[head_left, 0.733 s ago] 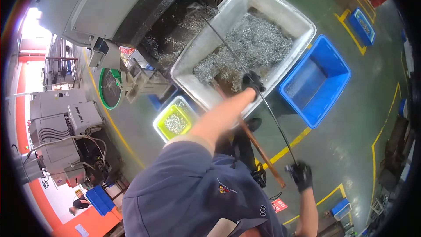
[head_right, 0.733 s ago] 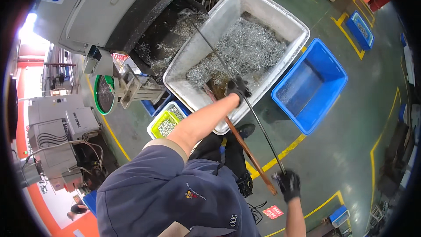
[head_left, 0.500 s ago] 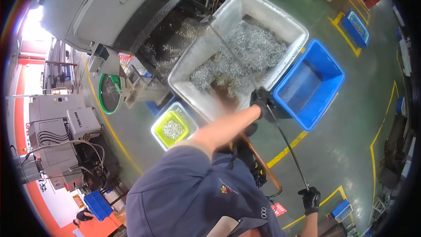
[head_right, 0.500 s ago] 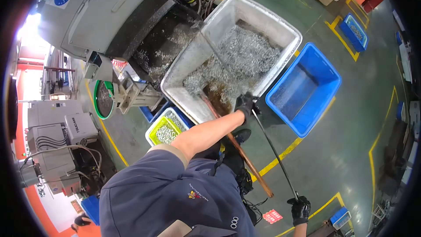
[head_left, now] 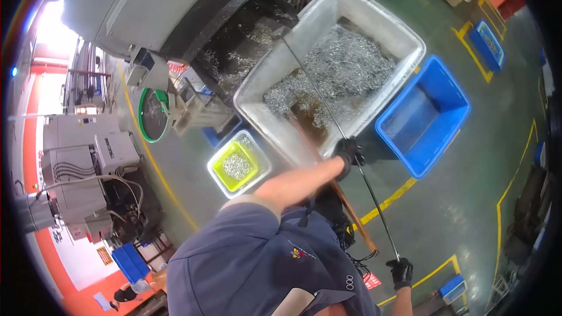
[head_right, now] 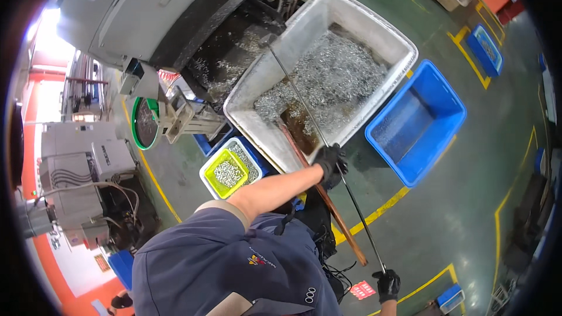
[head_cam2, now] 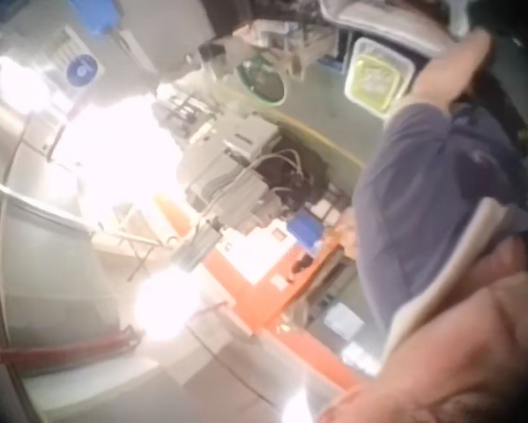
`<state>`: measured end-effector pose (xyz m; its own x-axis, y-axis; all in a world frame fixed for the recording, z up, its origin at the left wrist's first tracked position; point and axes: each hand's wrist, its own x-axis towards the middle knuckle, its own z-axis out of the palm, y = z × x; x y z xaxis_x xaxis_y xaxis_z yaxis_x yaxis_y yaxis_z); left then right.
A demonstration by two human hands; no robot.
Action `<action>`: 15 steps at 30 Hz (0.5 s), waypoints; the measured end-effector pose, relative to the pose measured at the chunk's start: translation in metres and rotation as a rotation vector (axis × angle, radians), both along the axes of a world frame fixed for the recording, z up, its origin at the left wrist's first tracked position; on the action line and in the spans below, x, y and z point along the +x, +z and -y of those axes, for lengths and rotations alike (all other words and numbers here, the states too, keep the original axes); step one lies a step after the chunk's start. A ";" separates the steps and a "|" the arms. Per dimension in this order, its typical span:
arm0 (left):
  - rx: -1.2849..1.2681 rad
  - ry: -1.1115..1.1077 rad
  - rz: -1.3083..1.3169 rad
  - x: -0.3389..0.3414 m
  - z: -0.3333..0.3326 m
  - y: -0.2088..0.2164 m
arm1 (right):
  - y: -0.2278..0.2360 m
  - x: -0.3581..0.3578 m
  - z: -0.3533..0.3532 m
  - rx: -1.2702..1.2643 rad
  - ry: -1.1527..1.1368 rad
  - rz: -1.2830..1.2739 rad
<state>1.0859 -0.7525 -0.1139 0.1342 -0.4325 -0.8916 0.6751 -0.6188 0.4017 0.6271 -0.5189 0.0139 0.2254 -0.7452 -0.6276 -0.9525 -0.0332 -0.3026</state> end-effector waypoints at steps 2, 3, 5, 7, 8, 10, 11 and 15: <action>-0.035 0.037 0.009 0.023 -0.015 0.008 | 0.004 0.017 0.014 -0.073 0.133 -0.006; -0.064 0.054 0.013 0.038 -0.022 0.004 | 0.005 0.031 0.021 -0.140 0.247 -0.016; -0.020 0.017 0.015 0.104 -0.019 -0.024 | -0.005 0.080 0.040 -0.019 0.086 0.065; -0.008 0.078 -0.056 0.176 -0.014 -0.046 | 0.002 0.163 0.073 0.035 0.089 0.169; -0.045 0.106 0.045 0.214 -0.010 -0.053 | 0.015 0.208 0.088 -0.037 0.260 0.194; -0.113 0.145 0.241 0.291 0.000 -0.063 | 0.006 0.270 0.097 -0.060 0.263 0.149; -0.153 0.207 0.215 0.323 0.005 -0.063 | -0.002 0.298 0.099 -0.078 0.260 0.098; -0.071 0.243 0.271 0.449 0.036 -0.075 | -0.074 0.406 0.112 0.165 0.028 0.470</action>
